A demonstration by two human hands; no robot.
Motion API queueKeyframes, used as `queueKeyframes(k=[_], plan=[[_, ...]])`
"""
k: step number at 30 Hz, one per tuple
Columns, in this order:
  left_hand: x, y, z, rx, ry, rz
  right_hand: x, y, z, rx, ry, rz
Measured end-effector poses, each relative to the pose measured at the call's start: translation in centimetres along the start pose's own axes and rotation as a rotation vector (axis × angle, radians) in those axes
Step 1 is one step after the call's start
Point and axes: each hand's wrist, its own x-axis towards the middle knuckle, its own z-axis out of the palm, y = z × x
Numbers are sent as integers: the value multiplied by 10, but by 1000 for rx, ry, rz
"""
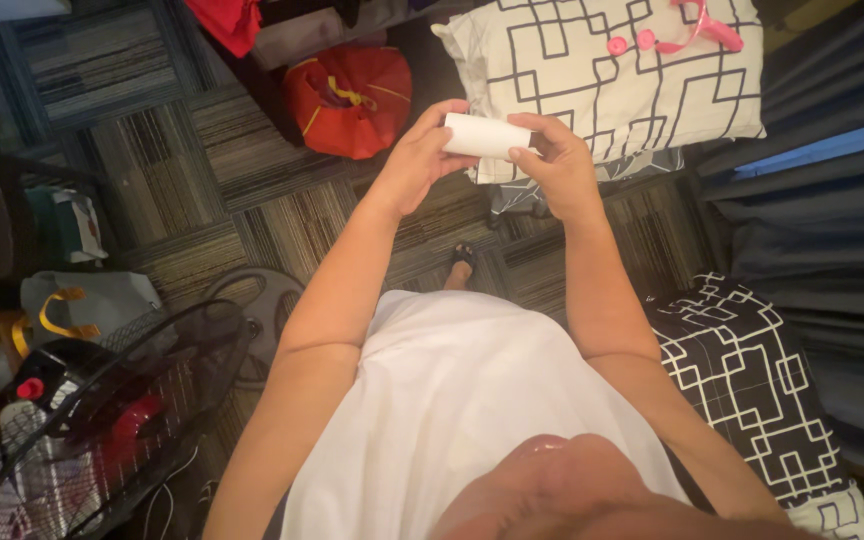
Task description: The person uses a pink lint roller to clean two patterned pillows on a bed. They roll the device over the surfaces, peel off used adhesive sheets, and replace them with fresh ones from a roll before continuing to clean the pillows.
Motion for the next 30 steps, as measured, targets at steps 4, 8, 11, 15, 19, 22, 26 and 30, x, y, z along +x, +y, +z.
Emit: queueKeyframes(k=[4,8,11,15,19,22,26,30], plan=[[11,-3,2,55,7,-42,4,1,-11,-37,17,26],[25,-7,8,168,45,-95,12,-1,-27,-47,-17,-18],[41,-14,13,194,88,-65,23,-2,-40,-60,-34,-33],[70,-37,19,170,128,6,37,0,-69,-88,-47,-13],[112,-68,44,62,185,74,48,6,-126,-25,-79,-24],[141,-95,72,-48,173,127,54,18,-181,73,-57,-2],[180,-135,112,-126,286,187,61,43,-233,156,46,68],[218,-177,138,-128,481,241,58,77,-250,239,116,69]])
